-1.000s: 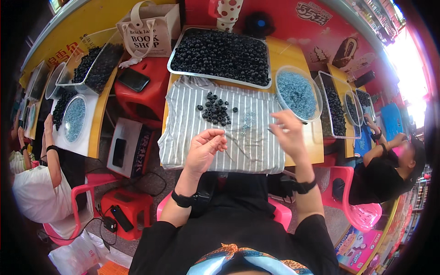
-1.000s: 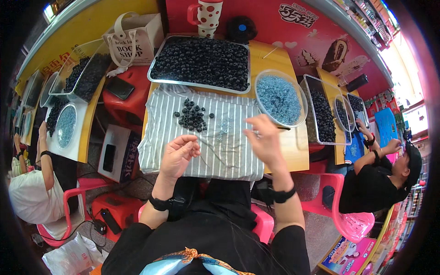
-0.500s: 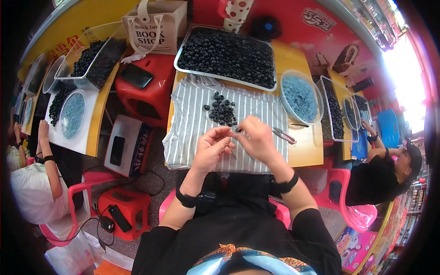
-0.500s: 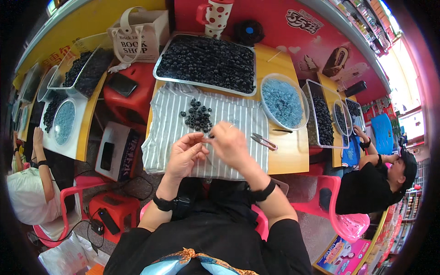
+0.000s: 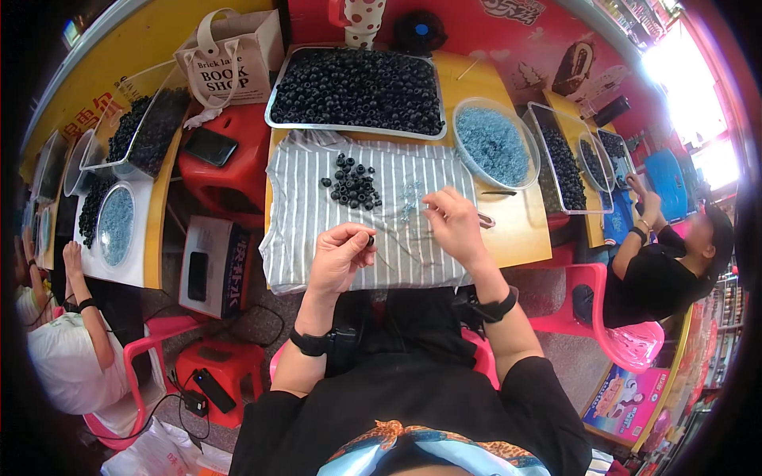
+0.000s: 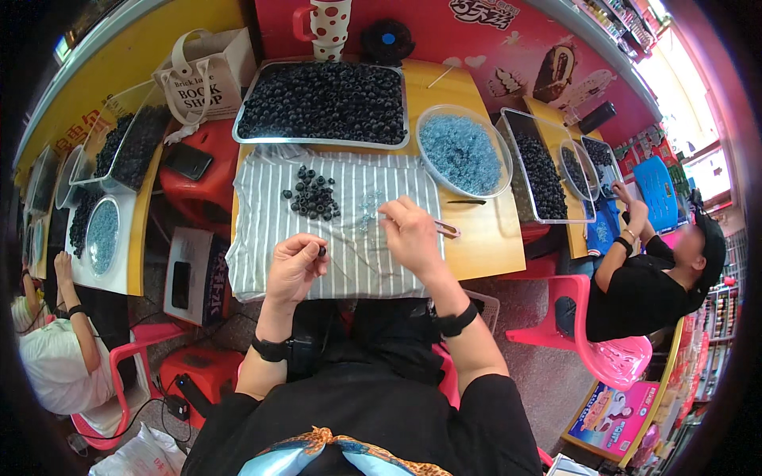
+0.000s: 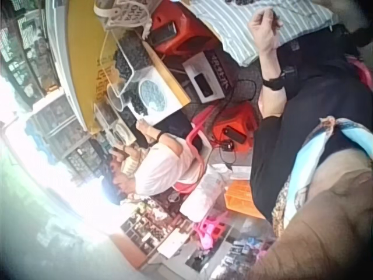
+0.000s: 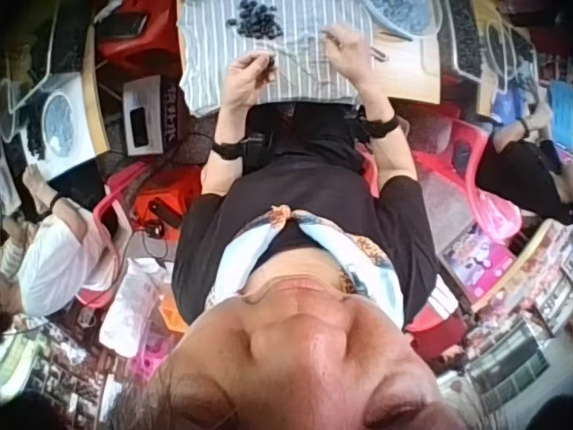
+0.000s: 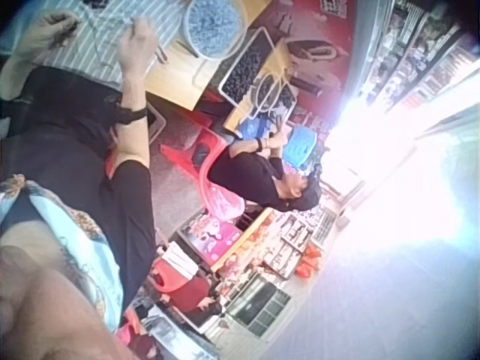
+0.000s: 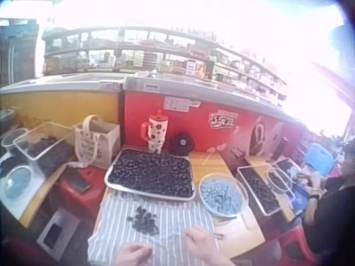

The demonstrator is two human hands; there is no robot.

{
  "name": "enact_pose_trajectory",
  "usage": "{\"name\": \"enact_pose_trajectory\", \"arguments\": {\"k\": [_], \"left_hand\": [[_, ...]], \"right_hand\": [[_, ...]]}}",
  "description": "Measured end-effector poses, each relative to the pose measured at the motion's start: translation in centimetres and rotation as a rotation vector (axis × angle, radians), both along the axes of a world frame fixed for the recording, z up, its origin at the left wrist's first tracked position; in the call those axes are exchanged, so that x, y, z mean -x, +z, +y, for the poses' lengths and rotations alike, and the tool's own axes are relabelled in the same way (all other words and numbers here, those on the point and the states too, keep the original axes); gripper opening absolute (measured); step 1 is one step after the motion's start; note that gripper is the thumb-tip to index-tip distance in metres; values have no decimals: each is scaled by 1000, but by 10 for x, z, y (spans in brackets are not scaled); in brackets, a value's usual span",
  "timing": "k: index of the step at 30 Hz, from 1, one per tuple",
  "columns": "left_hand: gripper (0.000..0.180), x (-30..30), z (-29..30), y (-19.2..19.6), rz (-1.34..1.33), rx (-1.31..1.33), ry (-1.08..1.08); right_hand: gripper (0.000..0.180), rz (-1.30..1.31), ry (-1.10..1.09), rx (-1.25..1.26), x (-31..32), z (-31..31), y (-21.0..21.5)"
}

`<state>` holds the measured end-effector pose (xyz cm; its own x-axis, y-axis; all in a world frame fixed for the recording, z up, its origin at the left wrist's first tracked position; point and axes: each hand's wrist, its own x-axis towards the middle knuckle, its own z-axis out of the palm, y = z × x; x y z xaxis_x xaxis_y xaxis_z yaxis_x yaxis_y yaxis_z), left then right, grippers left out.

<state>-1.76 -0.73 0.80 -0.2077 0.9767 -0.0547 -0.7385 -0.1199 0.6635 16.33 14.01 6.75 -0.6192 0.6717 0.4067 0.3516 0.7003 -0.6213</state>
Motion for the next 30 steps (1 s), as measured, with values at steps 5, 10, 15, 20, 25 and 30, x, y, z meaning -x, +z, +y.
{"name": "enact_pose_trajectory", "arguments": {"k": [5, 10, 15, 20, 25, 30], "left_hand": [[20, -2, 1, -2, 15, 31, 90], [27, -3, 3, 0, -24, 35, 72], [27, -2, 2, 3, -92, -7, 43], [22, -3, 4, -2, -86, -40, 27], [20, -1, 2, 0, -63, -56, 28], [19, -1, 2, 3, -56, -66, 6]], "right_hand": [[12, -171, 31, -148, 13, 7, -3], [12, -234, 25, -73, 11, 6, -16], [8, 181, 152, 230, 31, -44, 8], [14, 187, 190, -28, 46, -60, 5], [20, 68, 175, -340, 46, -65, 9], [22, 66, 186, -293, 44, -64, 11]]}}
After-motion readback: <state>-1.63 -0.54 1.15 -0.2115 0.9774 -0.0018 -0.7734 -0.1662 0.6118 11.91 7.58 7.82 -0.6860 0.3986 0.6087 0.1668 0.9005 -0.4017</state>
